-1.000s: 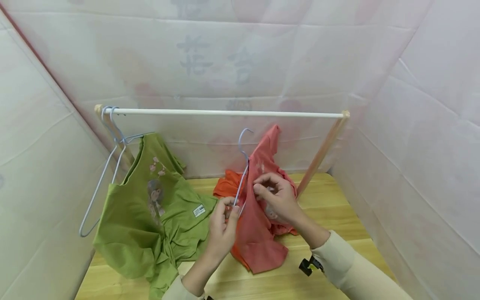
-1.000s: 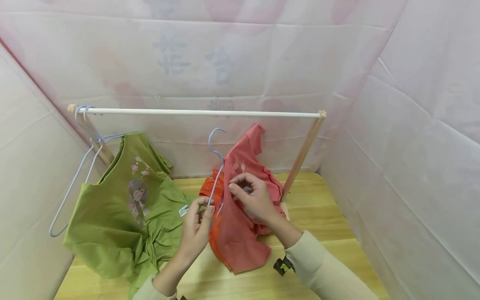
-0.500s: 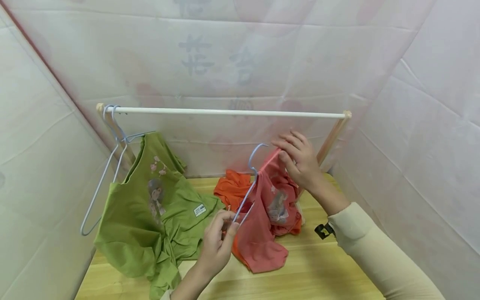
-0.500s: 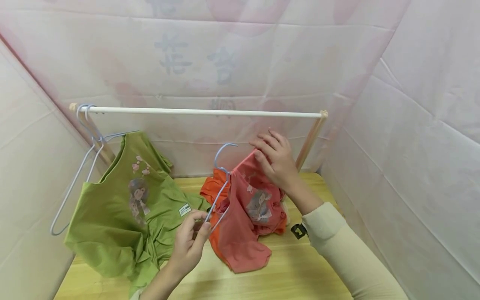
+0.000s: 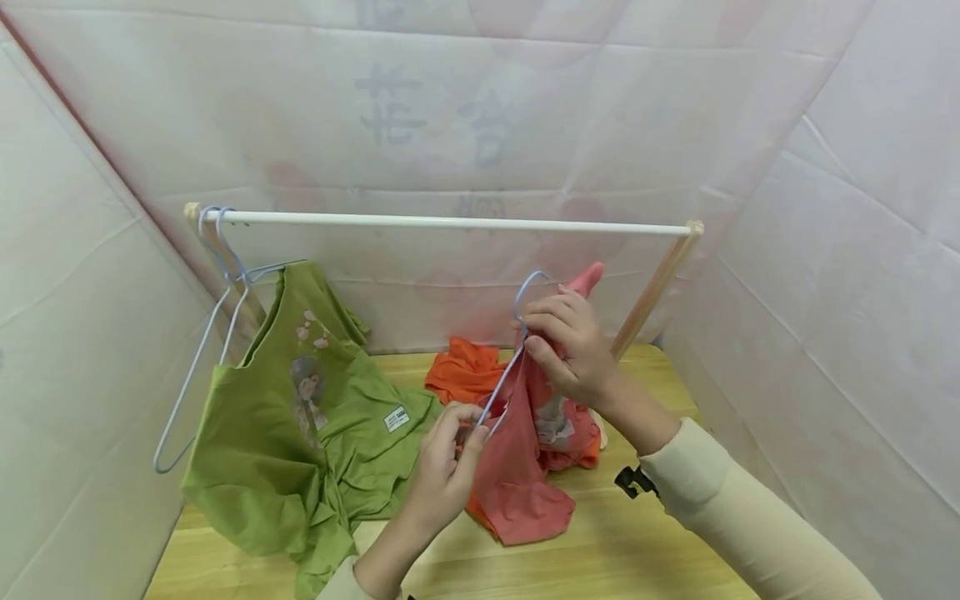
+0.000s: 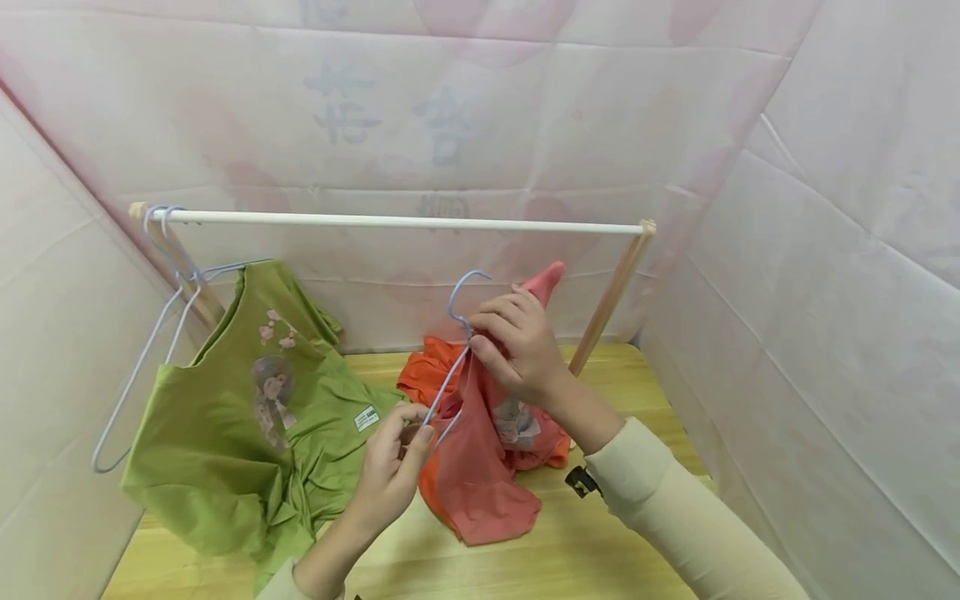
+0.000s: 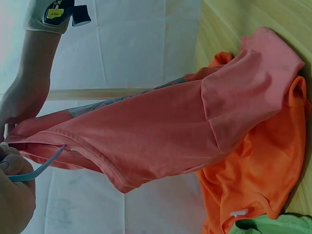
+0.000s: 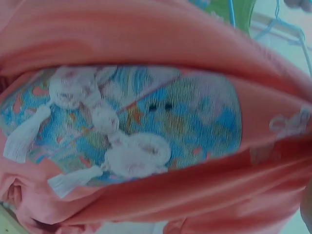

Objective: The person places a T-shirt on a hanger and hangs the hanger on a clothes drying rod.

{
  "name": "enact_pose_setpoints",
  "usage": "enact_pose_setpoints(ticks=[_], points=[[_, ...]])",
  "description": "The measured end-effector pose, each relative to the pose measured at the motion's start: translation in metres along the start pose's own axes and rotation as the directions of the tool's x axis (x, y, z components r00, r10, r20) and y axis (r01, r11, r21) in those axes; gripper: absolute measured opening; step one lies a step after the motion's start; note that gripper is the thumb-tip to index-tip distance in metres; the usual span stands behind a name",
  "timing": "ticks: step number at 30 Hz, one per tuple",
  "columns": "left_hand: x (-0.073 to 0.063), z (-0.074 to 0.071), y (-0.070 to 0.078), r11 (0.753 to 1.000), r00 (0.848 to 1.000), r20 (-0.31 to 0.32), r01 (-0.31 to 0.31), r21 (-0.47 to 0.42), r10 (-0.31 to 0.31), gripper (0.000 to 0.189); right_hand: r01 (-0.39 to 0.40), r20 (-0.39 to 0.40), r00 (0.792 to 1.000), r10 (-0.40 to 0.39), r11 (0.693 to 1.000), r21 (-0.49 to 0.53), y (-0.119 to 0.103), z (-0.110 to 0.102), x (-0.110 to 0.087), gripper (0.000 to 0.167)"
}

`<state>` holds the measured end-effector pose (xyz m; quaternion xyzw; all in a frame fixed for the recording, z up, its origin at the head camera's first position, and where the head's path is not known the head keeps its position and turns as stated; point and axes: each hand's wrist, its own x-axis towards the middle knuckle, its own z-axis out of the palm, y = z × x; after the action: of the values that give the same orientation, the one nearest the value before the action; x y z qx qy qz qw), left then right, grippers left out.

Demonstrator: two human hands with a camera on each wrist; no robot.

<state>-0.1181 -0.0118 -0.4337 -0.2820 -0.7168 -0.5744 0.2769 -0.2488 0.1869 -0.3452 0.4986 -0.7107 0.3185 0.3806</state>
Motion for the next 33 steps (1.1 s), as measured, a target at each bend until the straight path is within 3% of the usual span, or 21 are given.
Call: enact_pose_setpoints(ticks=[10,15,18,23,28,33], points=[[-0.004,-0.002,0.002,1.000,0.999,-0.025,0.023,-0.011,-0.023,0.024,-0.014,-0.028,0.999,0.016,0.997,0.082,-0.017,0.001,0.002,0.047],[-0.007,-0.005,0.003,1.000,0.999,-0.040,-0.004,0.013,0.005,0.026,-0.144,-0.030,0.989,0.145,0.989,0.025,0.012,-0.010,0.003,0.053],[-0.009,-0.006,0.003,1.000,0.999,-0.035,-0.017,0.023,0.018,0.025,-0.233,0.031,0.972,0.233,0.972,-0.017,0.031,-0.015,0.000,0.058],[-0.010,-0.007,0.003,0.999,0.999,-0.025,-0.025,0.027,0.025,0.024,-0.190,0.142,0.972,0.188,0.982,-0.003,0.033,-0.013,-0.009,0.061],[-0.009,-0.006,0.003,0.999,1.000,-0.002,-0.019,0.043,0.019,0.023,-0.144,0.095,0.986,0.140,0.989,0.039,0.014,-0.003,-0.009,0.055],[-0.007,-0.005,0.003,0.998,0.999,-0.003,-0.035,0.043,0.035,0.022,-0.157,0.047,0.987,0.153,0.984,0.079,-0.003,0.009,-0.008,0.054]])
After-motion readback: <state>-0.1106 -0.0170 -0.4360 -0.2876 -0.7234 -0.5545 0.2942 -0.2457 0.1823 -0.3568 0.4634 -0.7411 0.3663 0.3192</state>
